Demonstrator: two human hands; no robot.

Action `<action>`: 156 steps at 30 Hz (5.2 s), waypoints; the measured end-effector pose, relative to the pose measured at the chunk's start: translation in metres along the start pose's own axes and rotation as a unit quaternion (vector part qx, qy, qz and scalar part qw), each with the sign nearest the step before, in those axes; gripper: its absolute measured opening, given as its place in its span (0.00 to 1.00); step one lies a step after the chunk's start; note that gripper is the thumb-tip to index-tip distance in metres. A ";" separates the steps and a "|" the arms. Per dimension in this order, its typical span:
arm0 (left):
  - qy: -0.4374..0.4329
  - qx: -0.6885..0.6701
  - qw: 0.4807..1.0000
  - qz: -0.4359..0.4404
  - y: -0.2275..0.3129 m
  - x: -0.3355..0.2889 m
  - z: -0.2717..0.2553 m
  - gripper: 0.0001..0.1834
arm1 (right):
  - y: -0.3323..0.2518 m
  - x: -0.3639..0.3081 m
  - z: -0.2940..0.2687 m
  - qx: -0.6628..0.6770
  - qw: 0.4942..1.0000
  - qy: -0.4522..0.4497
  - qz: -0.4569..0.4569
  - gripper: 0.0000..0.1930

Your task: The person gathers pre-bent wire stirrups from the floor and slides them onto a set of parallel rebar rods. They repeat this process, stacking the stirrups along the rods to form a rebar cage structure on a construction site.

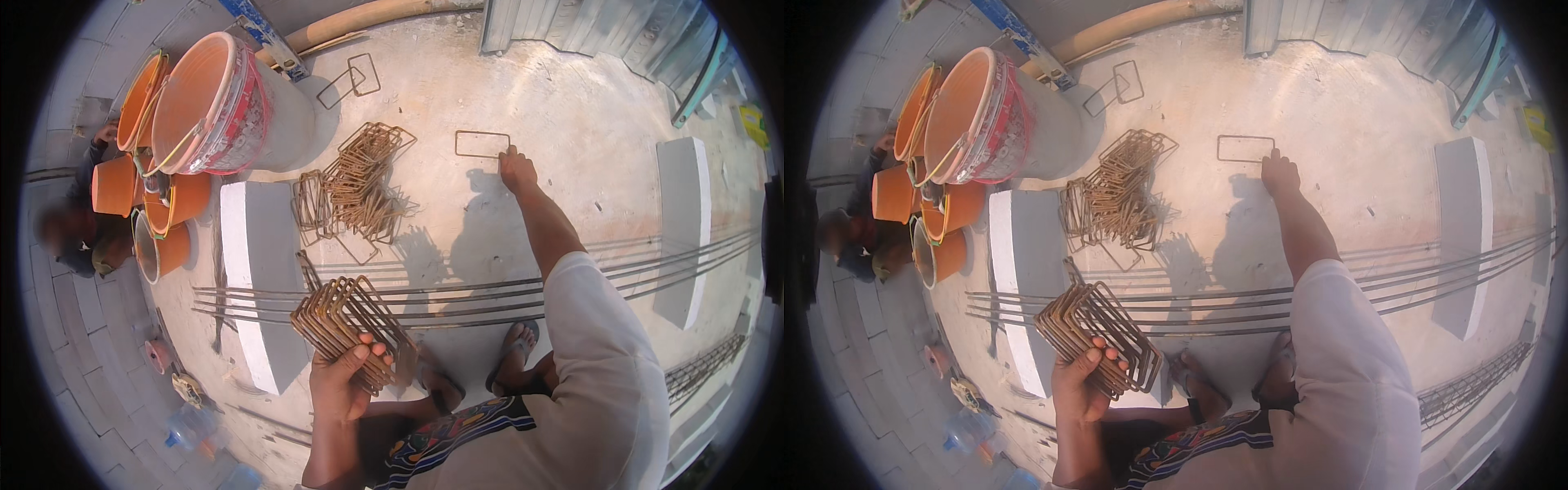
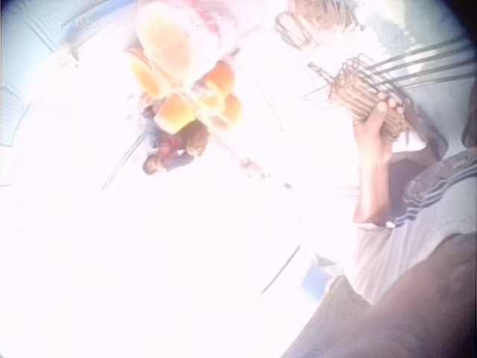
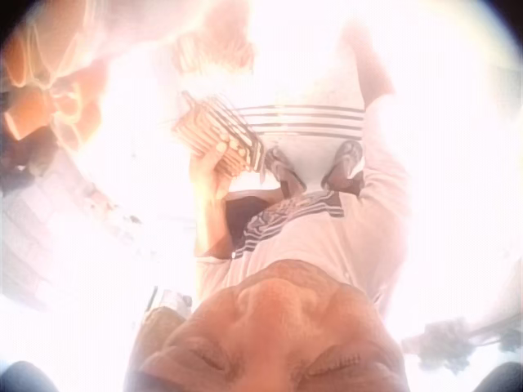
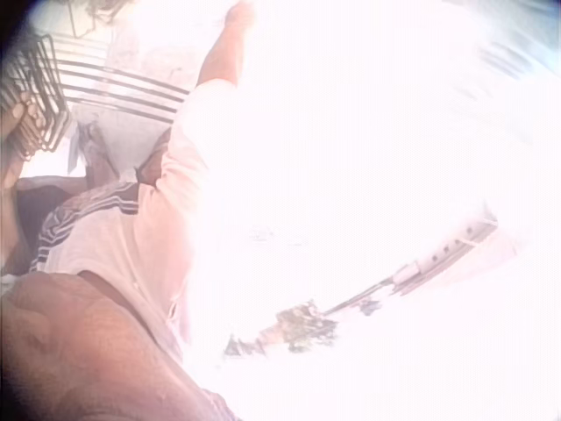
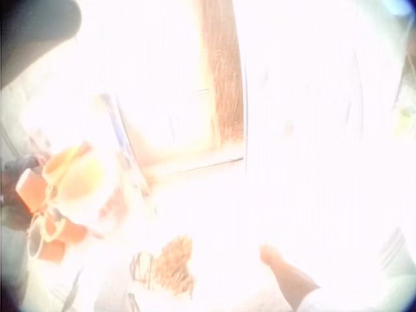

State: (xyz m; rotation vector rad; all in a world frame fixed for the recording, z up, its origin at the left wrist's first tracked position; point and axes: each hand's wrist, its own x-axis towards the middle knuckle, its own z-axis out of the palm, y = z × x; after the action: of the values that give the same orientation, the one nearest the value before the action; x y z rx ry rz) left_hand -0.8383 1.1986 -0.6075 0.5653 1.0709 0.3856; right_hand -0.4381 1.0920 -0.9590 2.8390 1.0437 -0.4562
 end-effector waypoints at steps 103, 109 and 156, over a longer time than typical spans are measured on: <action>-0.661 0.493 0.385 -0.414 -0.634 -0.808 0.935 0.27 | 0.876 -1.041 -0.653 0.872 0.180 0.276 0.362 0.24; -0.699 0.499 0.346 -0.377 -0.741 -0.844 1.020 0.29 | 1.026 -1.096 -0.674 0.911 0.169 0.252 0.280 0.25; -0.528 0.505 0.616 -0.294 -1.348 -0.995 1.808 0.22 | 2.119 -1.066 -0.628 0.975 0.140 0.076 0.157 0.23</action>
State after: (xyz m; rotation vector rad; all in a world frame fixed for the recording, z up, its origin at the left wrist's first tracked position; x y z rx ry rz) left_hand 0.3908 -0.8676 -0.0653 1.1600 0.1162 -1.1625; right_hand 0.3124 -1.0766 -0.0896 -0.4860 0.4967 0.5715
